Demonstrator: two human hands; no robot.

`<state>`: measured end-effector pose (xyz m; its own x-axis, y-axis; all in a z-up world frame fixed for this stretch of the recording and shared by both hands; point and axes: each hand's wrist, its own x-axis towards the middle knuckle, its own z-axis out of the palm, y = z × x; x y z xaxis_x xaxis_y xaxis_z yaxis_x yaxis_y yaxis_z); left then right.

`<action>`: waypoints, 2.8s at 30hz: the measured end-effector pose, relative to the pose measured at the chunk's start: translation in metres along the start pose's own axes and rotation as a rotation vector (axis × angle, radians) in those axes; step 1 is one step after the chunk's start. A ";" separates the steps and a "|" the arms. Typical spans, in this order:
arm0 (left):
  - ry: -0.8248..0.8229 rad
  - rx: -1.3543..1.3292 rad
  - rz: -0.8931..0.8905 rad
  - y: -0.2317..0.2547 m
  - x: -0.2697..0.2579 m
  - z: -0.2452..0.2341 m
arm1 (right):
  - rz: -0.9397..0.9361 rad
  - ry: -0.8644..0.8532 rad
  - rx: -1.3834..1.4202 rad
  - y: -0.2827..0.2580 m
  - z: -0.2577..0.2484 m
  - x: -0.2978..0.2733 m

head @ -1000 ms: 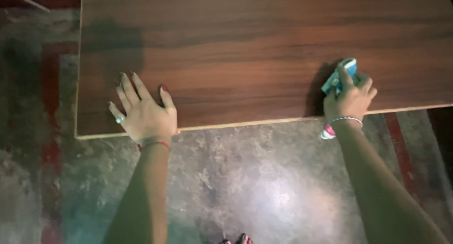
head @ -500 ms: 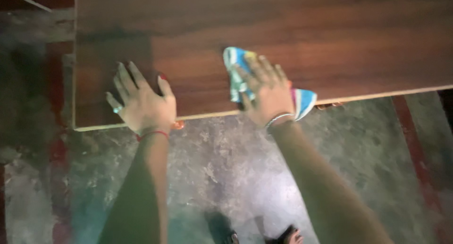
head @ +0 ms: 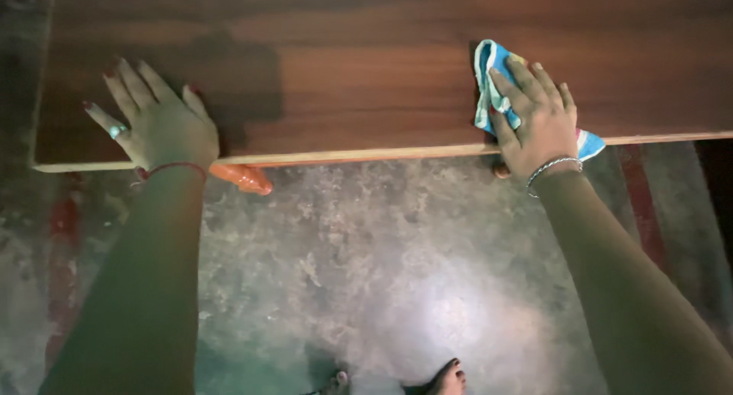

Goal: The person wipes a wooden table surface with a cloth, then sprays a cleaning solution from a green bottle onto the table and lower shelf. They continue wiping the tabletop, edges, and legs of the table with the cloth.

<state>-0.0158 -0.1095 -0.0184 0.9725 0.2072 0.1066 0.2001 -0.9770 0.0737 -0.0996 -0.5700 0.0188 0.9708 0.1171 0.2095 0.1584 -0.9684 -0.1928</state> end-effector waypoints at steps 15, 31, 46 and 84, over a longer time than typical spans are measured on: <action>-0.180 -0.347 0.136 0.369 -0.094 -0.002 | 0.096 0.028 -0.005 0.117 -0.025 -0.037; 0.045 -0.162 0.200 0.366 -0.111 -0.013 | 0.370 0.041 -0.220 0.268 -0.070 -0.082; 0.033 -0.149 0.198 0.365 -0.106 -0.021 | -0.050 -0.037 0.153 0.062 -0.011 0.037; 0.023 -0.139 0.174 0.369 -0.107 -0.020 | 1.037 0.338 -0.122 0.309 -0.026 -0.068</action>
<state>-0.0486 -0.4913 0.0169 0.9876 0.0383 0.1522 0.0091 -0.9821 0.1879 -0.1217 -0.8826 -0.0298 0.5196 -0.8151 0.2563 -0.7434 -0.5791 -0.3348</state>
